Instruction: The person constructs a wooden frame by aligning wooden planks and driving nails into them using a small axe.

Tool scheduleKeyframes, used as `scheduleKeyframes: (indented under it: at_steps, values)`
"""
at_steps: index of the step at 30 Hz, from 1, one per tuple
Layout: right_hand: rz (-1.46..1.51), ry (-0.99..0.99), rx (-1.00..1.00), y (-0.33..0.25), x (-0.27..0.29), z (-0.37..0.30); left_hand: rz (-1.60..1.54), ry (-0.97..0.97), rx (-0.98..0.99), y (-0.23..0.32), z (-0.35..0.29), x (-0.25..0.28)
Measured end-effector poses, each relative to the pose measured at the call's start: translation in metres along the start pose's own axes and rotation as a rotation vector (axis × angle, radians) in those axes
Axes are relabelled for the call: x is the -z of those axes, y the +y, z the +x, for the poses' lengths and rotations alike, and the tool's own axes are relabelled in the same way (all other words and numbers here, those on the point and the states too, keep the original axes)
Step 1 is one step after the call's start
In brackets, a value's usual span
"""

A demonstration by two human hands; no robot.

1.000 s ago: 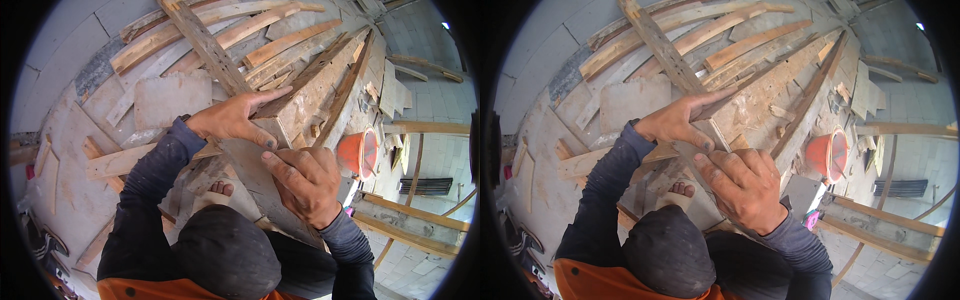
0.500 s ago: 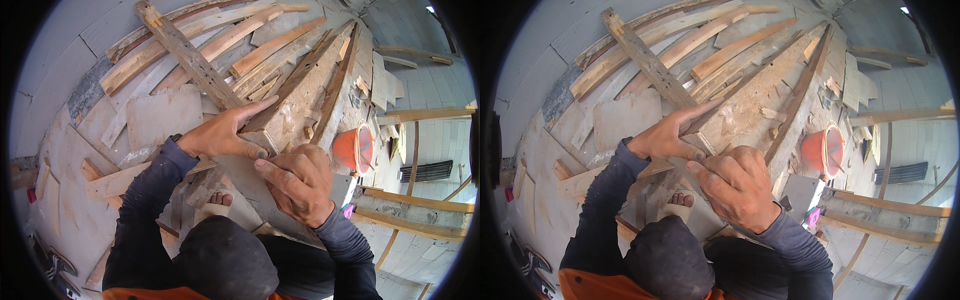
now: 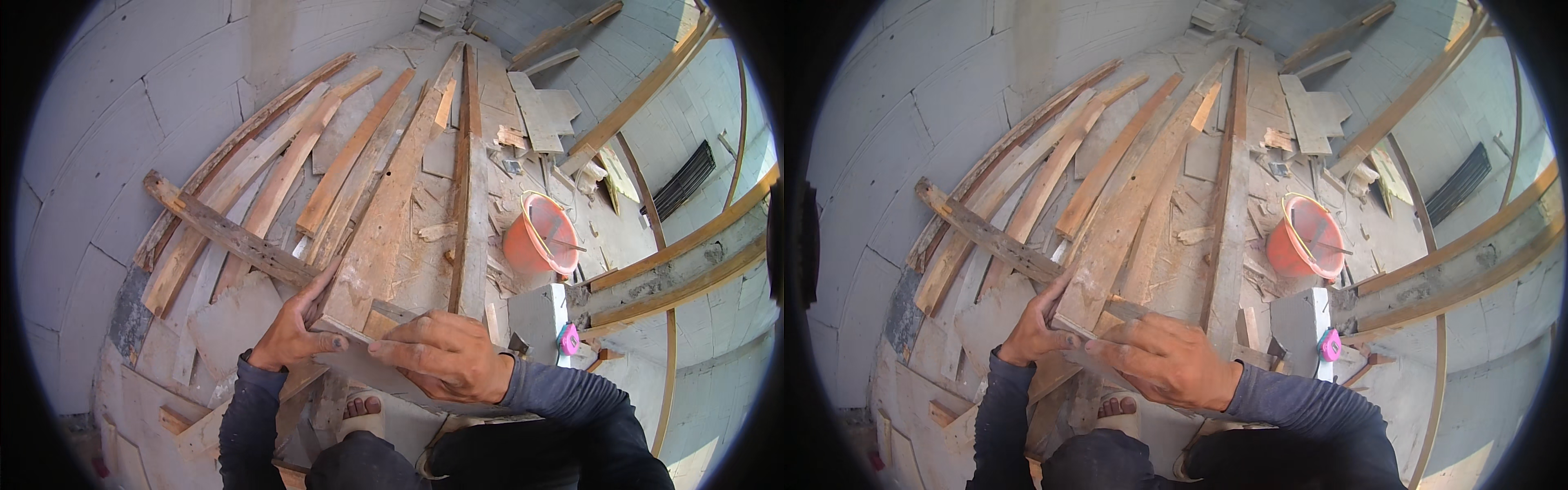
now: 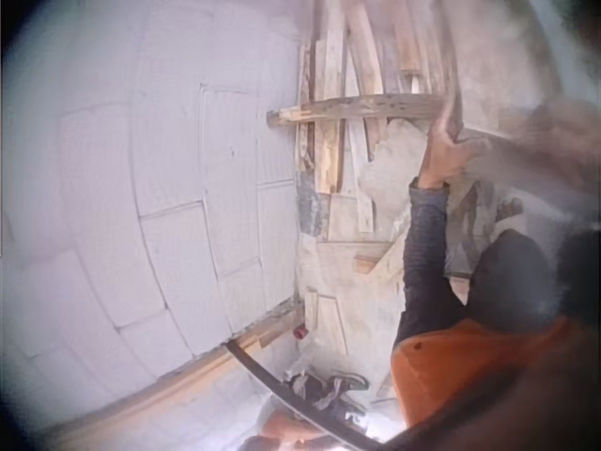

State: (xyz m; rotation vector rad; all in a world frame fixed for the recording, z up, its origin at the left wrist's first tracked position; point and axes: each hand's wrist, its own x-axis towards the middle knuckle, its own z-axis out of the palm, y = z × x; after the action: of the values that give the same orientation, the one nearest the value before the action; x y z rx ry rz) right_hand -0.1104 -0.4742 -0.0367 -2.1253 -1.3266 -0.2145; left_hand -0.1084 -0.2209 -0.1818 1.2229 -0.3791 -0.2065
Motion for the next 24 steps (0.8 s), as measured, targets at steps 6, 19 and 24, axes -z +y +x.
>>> scheduleKeyframes:
  at_steps: [6, 19, 24]
  values:
    - [0.106, -0.039, -0.049, 0.013, -0.013, 0.046, 0.057, -0.015, -0.048, 0.002, 0.008, 0.008]
    - [-0.313, -0.433, 0.66, -0.031, -0.043, 0.092, 0.109, -0.011, -0.156, -0.013, -0.001, 0.011]
    - [-0.572, -0.742, 0.613, -0.002, -0.043, 0.094, 0.232, -0.036, -0.172, -0.012, 0.004, 0.013]
